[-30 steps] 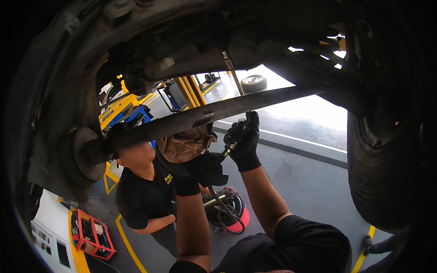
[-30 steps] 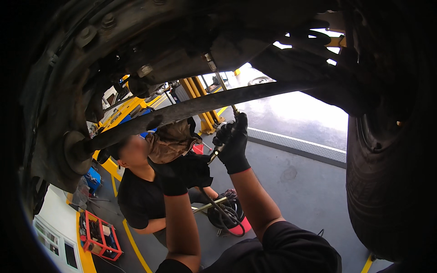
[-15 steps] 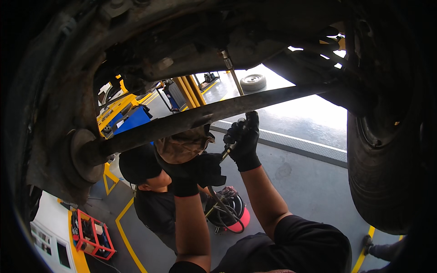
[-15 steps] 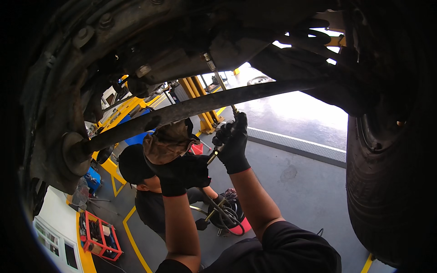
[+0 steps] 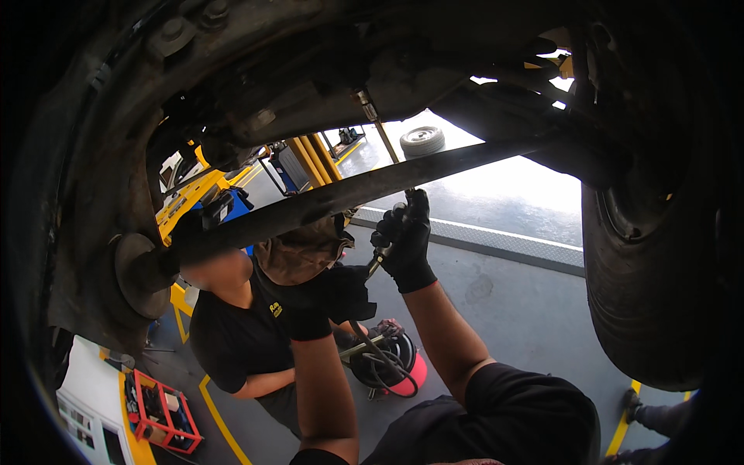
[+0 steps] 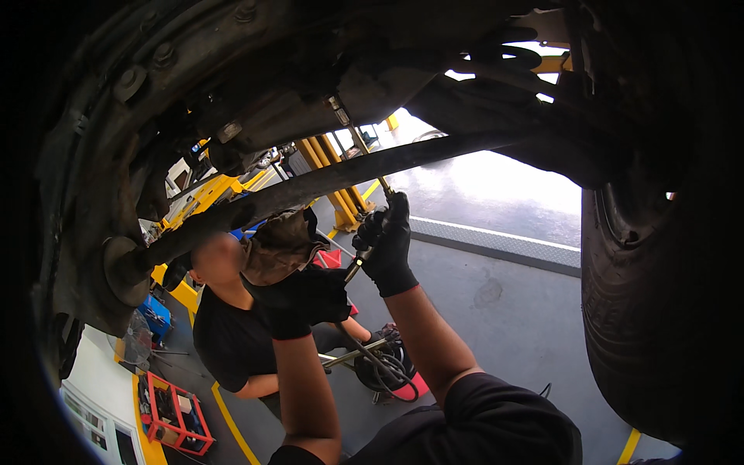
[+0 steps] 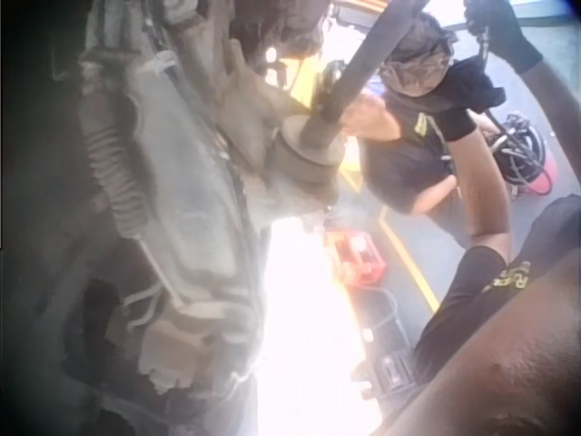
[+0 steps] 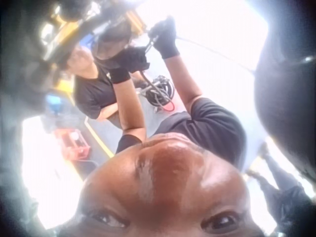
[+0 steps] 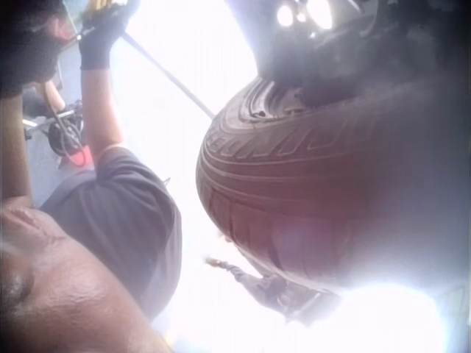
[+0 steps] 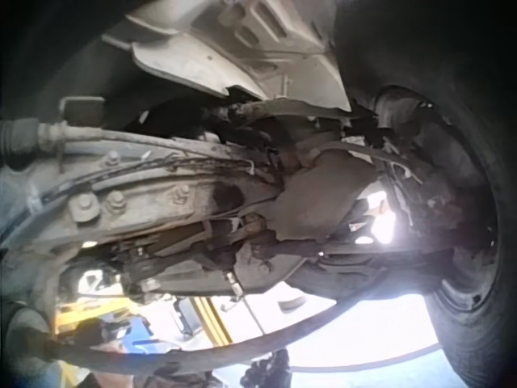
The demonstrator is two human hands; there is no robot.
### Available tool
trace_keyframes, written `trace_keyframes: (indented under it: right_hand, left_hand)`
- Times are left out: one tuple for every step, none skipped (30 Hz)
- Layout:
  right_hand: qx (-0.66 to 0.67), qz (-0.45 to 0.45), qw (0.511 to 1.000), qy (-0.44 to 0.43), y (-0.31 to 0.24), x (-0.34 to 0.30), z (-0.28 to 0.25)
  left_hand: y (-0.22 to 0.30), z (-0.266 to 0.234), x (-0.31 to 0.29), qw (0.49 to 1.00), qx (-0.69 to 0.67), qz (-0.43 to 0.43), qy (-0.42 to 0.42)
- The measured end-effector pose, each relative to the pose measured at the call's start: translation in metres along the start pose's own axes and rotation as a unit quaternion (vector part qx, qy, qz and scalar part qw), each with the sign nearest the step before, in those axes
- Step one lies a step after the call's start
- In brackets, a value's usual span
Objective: The person retrieves a pneumatic oil extraction tool from a tool cabinet, walks to a vehicle on a lift, and uses the tool to drain fluid from the underside of the vehicle into a collection container. The person wipes the tool with a rag during the process.
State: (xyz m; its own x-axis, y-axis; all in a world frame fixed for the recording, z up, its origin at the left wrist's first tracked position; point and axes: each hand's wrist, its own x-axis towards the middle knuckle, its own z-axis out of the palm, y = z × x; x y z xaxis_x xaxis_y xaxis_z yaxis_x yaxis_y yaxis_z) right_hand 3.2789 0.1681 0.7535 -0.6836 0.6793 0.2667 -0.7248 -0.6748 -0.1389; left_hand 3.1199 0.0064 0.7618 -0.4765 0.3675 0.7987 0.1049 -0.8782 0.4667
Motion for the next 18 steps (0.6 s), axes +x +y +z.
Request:
trace_keyframes:
  right_hand:
    - [0.004,0.004,1.0,0.003,0.0,0.0,-0.001]
    - [0.004,0.003,1.0,-0.002,0.0,0.0,-0.001]
    - [0.007,0.005,1.0,-0.001,0.0,0.0,-0.001]
    - [0.011,0.008,1.0,-0.001,0.0,0.0,-0.001]
    - [0.006,0.007,1.0,0.004,0.0,0.0,-0.001]
    - [0.002,0.007,1.0,0.008,0.0,0.0,-0.001]
    - [0.001,0.004,1.0,0.007,0.0,-0.001,0.0]
    - [0.002,0.005,1.0,0.015,0.0,-0.001,0.0]
    - [0.007,0.003,1.0,0.017,0.0,-0.001,0.001]
    - [0.014,0.005,1.0,0.015,0.0,-0.001,0.001]
    - [0.01,0.001,1.0,0.01,0.0,-0.001,0.001]
    - [0.01,0.002,1.0,0.003,0.0,-0.001,0.001]
    - [0.01,0.007,1.0,0.016,0.0,-0.002,0.002]
    - [0.006,0.001,1.0,-0.003,0.0,-0.002,0.002]
    - [0.004,-0.002,1.0,-0.002,0.0,-0.002,0.002]
    - [0.001,-0.006,1.0,-0.001,-0.001,-0.002,0.003]
    - [-0.001,-0.003,1.0,0.004,-0.001,-0.002,0.003]
    - [-0.003,0.0,1.0,0.009,-0.001,-0.003,0.003]
  left_hand:
    - [0.003,0.005,0.0,0.988,-0.132,-0.029,-0.079]
    - [0.007,0.012,-0.001,0.947,-0.288,-0.069,-0.125]
    - [0.01,0.019,-0.002,0.95,-0.265,-0.059,-0.152]
    - [0.014,0.028,-0.002,0.95,-0.269,-0.061,-0.149]
    - [0.017,0.036,-0.002,0.949,-0.273,-0.062,-0.146]
    - [0.02,0.043,-0.001,0.945,-0.28,-0.072,-0.15]
    - [0.023,0.049,-0.001,0.942,-0.287,-0.083,-0.154]
    - [0.025,0.053,0.0,0.938,-0.294,-0.093,-0.158]
    - [0.026,0.056,-0.001,0.938,-0.301,-0.097,-0.141]
    - [0.026,0.056,-0.002,0.938,-0.307,-0.1,-0.125]
    - [0.026,0.055,-0.003,0.937,-0.315,-0.103,-0.109]
    - [0.025,0.052,-0.004,0.946,-0.298,-0.099,-0.084]
    - [0.024,0.048,-0.005,0.953,-0.281,-0.095,-0.058]
    - [0.022,0.043,-0.007,0.961,-0.259,-0.086,-0.044]
    - [0.02,0.037,-0.008,0.961,-0.256,-0.102,-0.01]
    - [0.018,0.031,-0.008,0.962,-0.249,-0.112,0.012]
    - [0.015,0.025,-0.009,0.962,-0.241,-0.122,0.034]
    - [0.013,0.018,-0.009,0.955,-0.261,-0.138,0.011]
